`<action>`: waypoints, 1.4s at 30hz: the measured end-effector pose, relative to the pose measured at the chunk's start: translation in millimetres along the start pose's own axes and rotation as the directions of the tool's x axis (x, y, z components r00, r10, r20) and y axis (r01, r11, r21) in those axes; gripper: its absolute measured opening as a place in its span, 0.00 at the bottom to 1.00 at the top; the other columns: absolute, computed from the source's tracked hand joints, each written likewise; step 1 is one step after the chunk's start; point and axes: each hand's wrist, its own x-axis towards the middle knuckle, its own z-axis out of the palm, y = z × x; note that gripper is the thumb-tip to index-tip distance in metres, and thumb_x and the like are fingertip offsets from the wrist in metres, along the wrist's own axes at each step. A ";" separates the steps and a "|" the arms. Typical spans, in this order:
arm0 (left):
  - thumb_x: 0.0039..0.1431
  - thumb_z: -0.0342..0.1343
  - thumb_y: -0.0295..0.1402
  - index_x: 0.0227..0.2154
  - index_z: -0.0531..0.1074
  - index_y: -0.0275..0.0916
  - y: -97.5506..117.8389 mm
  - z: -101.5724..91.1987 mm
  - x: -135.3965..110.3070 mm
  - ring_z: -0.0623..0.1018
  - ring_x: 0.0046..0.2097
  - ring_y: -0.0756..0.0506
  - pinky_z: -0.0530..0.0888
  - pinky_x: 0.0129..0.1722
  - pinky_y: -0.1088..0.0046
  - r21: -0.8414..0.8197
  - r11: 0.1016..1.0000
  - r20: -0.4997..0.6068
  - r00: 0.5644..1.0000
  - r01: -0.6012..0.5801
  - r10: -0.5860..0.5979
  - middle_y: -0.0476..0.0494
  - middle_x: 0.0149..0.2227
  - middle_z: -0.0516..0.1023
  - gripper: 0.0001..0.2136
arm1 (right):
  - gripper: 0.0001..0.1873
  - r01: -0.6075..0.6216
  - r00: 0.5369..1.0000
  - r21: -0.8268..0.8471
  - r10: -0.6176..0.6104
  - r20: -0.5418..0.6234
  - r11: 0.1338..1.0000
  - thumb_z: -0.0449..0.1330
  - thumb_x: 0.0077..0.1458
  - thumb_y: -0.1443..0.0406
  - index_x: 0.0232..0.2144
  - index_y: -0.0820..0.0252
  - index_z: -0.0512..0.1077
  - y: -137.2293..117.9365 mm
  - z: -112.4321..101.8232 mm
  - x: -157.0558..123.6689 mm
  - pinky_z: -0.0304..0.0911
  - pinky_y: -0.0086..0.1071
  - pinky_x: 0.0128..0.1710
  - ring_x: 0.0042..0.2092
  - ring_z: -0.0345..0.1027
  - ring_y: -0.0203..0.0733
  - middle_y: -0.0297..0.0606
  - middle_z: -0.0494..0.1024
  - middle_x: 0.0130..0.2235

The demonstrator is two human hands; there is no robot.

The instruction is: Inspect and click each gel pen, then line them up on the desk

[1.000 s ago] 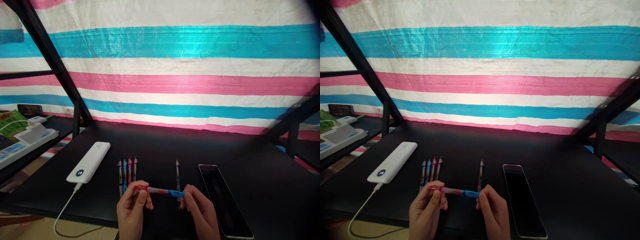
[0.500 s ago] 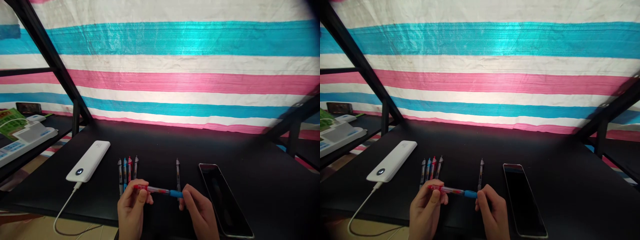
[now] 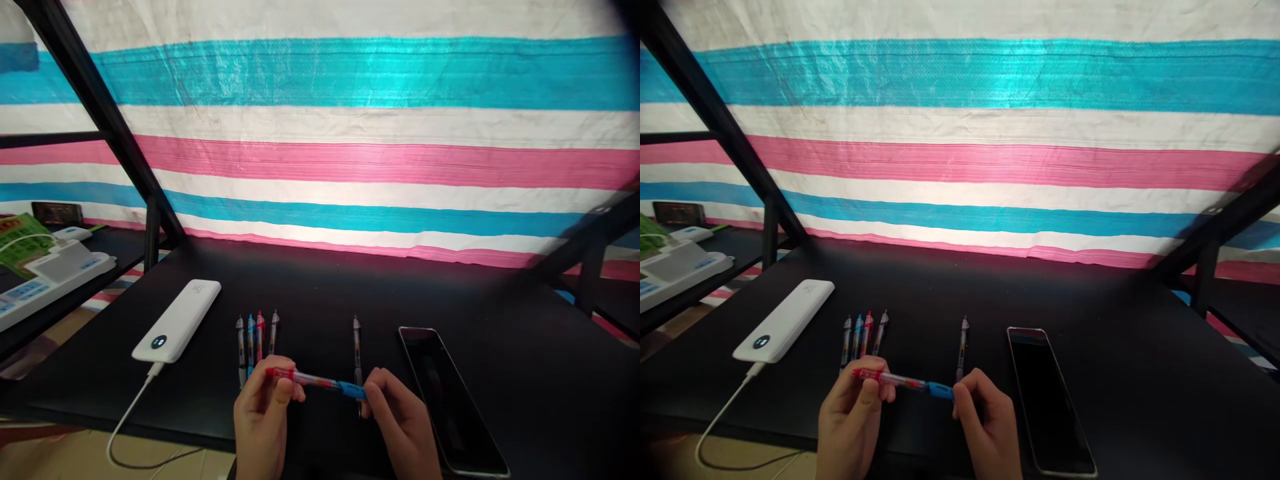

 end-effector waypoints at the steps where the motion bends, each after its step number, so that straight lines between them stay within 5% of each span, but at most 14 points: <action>1: 0.57 0.72 0.40 0.35 0.84 0.41 0.1 0.5 0.3 0.76 0.26 0.51 0.77 0.29 0.78 -0.004 1.000 -0.004 1.000 -0.003 0.003 0.48 0.30 0.77 0.09 | 0.25 0.017 1.000 0.010 -0.017 -0.003 1.000 0.59 0.67 0.49 0.23 0.57 0.68 0.6 -0.3 -0.2 0.53 0.31 0.30 0.27 0.57 0.36 0.30 0.65 0.25; 6: 0.56 0.72 0.41 0.34 0.84 0.40 0.9 3.1 1.5 0.75 0.26 0.51 0.77 0.28 0.77 -0.024 1.000 -0.035 0.999 -0.006 0.005 0.46 0.32 0.78 0.10 | 0.14 -0.020 0.999 -0.020 0.019 -0.039 1.000 0.65 0.62 0.51 0.34 0.55 0.77 5.3 -1.3 -2.4 0.62 0.32 0.34 0.32 0.68 0.42 0.34 0.75 0.29; 10: 0.56 0.72 0.41 0.33 0.84 0.40 0.9 3.0 1.5 0.75 0.25 0.52 0.76 0.27 0.78 -0.023 1.000 -0.040 0.999 -0.005 0.004 0.47 0.31 0.78 0.10 | 0.18 -0.017 0.999 0.031 0.019 -0.048 0.999 0.65 0.61 0.48 0.42 0.54 0.78 3.1 -0.6 -3.6 0.64 0.32 0.36 0.35 0.72 0.44 0.37 0.80 0.35; 16: 0.58 0.71 0.40 0.34 0.83 0.40 0.1 1.7 0.8 0.75 0.25 0.51 0.76 0.26 0.77 -0.016 1.000 -0.025 1.000 -0.014 0.014 0.46 0.31 0.79 0.09 | 0.28 -0.030 0.999 0.019 0.030 0.038 0.999 0.56 0.68 0.46 0.23 0.57 0.68 -5.5 -1.3 -1.8 0.53 0.32 0.30 0.28 0.57 0.38 0.32 0.66 0.25; 31: 0.56 0.72 0.43 0.34 0.83 0.39 2.5 3.4 1.2 0.74 0.24 0.50 0.77 0.27 0.75 0.020 1.000 -0.017 1.000 0.023 -0.023 0.47 0.26 0.78 0.12 | 0.24 -0.056 0.998 0.072 0.056 0.001 0.996 0.58 0.66 0.45 0.30 0.56 0.75 -3.2 -0.6 -1.6 0.56 0.32 0.30 0.28 0.60 0.39 0.32 0.70 0.25; 34: 0.56 0.72 0.42 0.34 0.83 0.39 3.3 5.3 1.7 0.74 0.24 0.51 0.76 0.26 0.76 0.015 1.000 -0.028 0.999 0.015 -0.014 0.47 0.28 0.78 0.12 | 0.20 -0.067 0.996 0.077 0.072 -0.059 0.995 0.64 0.62 0.46 0.31 0.56 0.78 -3.4 -0.4 -2.4 0.58 0.30 0.29 0.27 0.63 0.38 0.32 0.72 0.24; 42: 0.60 0.70 0.41 0.35 0.83 0.39 4.5 8.3 0.9 0.74 0.25 0.52 0.76 0.26 0.77 -0.045 0.999 -0.022 1.000 0.017 -0.018 0.46 0.32 0.79 0.10 | 0.16 -0.085 0.960 0.426 0.189 -0.208 0.901 0.73 0.55 0.50 0.37 0.53 0.80 5.1 -6.0 -3.6 0.63 0.23 0.28 0.28 0.66 0.33 0.33 0.76 0.27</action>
